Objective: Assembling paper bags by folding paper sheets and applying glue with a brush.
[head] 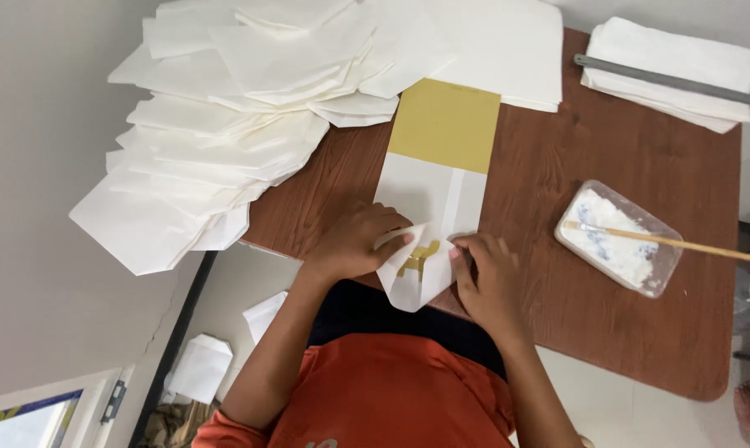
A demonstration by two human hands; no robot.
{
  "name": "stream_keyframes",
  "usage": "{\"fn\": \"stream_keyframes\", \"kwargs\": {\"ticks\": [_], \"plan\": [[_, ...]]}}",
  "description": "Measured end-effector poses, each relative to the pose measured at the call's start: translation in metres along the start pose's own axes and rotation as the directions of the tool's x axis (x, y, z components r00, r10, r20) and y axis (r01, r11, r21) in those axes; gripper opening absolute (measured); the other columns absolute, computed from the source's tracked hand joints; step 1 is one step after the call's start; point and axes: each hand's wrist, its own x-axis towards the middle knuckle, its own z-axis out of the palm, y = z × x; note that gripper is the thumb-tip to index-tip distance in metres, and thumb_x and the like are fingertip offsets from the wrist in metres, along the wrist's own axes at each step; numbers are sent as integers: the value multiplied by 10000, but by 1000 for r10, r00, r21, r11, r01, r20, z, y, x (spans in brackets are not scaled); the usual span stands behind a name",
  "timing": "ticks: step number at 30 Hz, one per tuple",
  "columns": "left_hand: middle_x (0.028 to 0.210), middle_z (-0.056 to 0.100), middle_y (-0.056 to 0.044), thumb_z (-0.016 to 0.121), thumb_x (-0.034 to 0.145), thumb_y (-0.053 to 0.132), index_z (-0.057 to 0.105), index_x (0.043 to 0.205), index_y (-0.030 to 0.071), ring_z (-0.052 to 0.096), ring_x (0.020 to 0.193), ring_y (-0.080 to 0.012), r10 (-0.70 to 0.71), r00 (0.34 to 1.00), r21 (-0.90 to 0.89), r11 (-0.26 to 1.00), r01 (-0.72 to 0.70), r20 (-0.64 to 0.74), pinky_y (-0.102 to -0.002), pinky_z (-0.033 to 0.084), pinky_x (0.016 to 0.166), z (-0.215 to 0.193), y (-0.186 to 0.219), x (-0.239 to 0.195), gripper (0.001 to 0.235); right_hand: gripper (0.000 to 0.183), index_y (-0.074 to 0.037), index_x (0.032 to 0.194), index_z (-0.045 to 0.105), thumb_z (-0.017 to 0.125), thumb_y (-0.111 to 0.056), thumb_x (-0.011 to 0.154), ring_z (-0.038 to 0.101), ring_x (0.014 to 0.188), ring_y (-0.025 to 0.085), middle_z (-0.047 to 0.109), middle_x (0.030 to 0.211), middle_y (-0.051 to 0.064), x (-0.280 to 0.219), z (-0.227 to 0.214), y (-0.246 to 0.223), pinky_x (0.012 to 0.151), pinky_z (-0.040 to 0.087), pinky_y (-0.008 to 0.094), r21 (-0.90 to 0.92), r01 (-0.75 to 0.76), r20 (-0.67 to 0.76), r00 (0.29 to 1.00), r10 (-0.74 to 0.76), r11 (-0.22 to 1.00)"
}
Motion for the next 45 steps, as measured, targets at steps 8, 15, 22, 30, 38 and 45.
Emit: {"fn": "stream_keyframes", "kwargs": {"ticks": [8,15,22,30,38,45], "plan": [[778,629,-70,641,935,42,663,1003,83,624,719,-227,-10,991,1,1000,10,-130,-341,511,620,18,-23,11,82,181,-159,1042,727,613,-297,1019,623,1034,225,694,1038,7,1,10,20,918,374,414,36,-52,11,999,51,998],[1004,577,-27,785,829,618,611,692,198,577,859,-242,78,934,412,908,78,-349,-390,421,709,29,22,29,474,78,-165,1007,695,652,-225,983,610,964,208,661,1022,-38,5,15,29,878,376,427,-47,14,-26,1000,-15,999],[1190,616,-10,744,923,390,701,703,212,589,1002,-238,-245,883,175,925,336,-400,-461,384,855,62,19,32,286,68,-165,1006,723,706,-213,960,605,964,171,668,1017,-56,10,11,24,900,353,380,-6,13,-52,999,-14,1000],[1172,626,-24,786,923,273,674,791,188,645,990,-193,-170,930,85,975,207,-325,-419,402,974,51,15,37,192,77,-179,950,705,661,-240,970,586,975,172,657,986,-74,14,7,19,904,339,400,22,-44,2,999,44,999],[971,709,-29,614,1007,270,665,994,92,682,886,-218,-74,978,90,992,93,-196,-383,434,842,24,-8,31,185,161,-212,1038,751,625,-283,967,559,979,153,623,979,-92,14,5,9,919,305,401,48,-133,45,990,131,990],[763,612,-1,551,1051,133,617,846,85,563,684,-184,-6,982,122,992,30,-191,-353,375,759,30,-17,33,220,59,-227,962,761,729,-276,952,556,979,122,646,982,-116,12,13,7,939,254,373,123,-179,4,984,180,976]]}}
